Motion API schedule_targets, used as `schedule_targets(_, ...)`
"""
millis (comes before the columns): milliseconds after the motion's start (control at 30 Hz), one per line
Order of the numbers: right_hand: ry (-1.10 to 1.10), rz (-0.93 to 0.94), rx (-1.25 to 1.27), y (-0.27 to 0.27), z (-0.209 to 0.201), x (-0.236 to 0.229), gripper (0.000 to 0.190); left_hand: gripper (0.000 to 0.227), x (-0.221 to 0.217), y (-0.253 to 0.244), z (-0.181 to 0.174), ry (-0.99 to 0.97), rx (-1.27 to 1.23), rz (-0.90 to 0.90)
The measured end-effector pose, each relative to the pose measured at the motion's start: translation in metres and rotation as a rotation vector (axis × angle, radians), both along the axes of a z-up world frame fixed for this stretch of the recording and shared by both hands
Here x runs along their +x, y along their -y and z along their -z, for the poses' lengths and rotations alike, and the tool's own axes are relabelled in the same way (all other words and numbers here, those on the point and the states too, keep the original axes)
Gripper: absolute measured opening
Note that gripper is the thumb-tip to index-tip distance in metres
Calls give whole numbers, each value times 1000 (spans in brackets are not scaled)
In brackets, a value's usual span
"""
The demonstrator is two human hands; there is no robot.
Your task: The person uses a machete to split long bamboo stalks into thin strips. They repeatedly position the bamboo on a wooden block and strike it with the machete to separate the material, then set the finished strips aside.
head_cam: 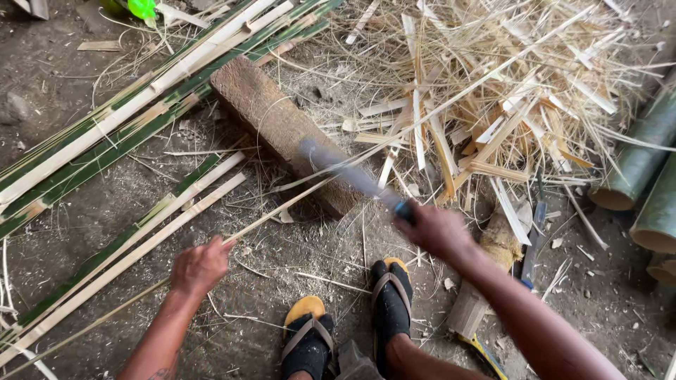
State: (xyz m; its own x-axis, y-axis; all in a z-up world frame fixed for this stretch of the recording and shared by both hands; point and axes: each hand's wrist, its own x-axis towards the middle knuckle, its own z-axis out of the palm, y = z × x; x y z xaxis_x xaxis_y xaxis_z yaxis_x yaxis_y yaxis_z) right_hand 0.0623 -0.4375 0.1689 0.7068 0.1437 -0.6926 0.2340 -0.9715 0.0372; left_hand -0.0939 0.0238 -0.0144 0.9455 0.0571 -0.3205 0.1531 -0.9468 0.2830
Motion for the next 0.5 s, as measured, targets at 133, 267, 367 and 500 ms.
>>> schedule_targets(133, 377, 375, 104, 67, -26, 81, 53, 35, -17, -26, -1, -102, -27, -103)
schedule_targets(267, 285, 489, 244, 39, -23, 54, 53, 39, 12, -24, -9, -218, -77, -120)
schedule_targets(367, 105, 54, 185, -26, 4, -23, 63, 41, 18, -18, -18, -280, -108, -113)
schedule_targets(500, 57, -124, 183, -45, 14, -43, 52, 45, 15, -19, -29, -264, -75, -105)
